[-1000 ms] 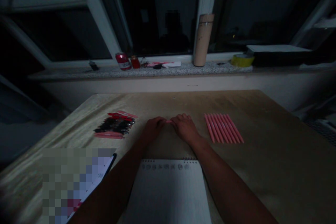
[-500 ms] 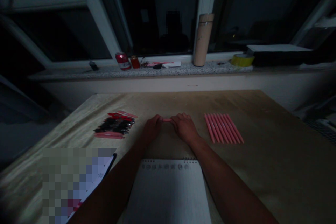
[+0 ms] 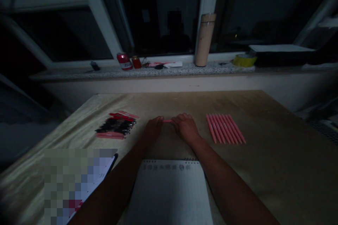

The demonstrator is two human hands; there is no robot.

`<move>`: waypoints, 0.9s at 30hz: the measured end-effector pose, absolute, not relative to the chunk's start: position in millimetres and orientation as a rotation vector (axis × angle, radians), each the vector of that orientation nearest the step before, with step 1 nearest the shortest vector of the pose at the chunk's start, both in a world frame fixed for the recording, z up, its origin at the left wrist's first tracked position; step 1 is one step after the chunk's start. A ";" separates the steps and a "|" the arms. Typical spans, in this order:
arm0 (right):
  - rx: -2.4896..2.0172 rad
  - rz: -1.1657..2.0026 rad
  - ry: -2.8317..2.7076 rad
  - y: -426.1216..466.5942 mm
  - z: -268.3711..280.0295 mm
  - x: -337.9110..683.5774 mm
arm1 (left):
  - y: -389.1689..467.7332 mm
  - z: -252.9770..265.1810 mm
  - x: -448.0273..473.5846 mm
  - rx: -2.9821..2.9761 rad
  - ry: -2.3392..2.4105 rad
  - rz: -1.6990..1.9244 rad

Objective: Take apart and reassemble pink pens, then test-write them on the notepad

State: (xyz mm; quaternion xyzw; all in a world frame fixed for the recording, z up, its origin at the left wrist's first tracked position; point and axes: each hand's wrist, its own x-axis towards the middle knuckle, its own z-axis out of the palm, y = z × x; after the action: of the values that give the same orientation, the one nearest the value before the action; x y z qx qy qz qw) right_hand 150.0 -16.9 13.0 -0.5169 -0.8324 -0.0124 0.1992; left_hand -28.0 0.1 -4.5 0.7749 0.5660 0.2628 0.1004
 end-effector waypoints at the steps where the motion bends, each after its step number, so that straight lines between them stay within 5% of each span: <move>1: -1.442 -0.040 -2.326 -16.8 13.0 150.1 | -0.1 -3.8 -27.7 2.277 1.682 0.782; 27: -1.432 0.003 -2.286 -16.2 13.1 150.0 | -2.0 0.0 -25.7 2.104 1.661 0.946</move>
State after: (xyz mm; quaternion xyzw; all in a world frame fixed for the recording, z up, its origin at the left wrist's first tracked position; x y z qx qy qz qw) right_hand 150.0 -16.2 13.1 -0.5177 -0.8267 0.0012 0.2203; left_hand -25.7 -2.0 0.0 0.7318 0.5779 0.3291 0.1488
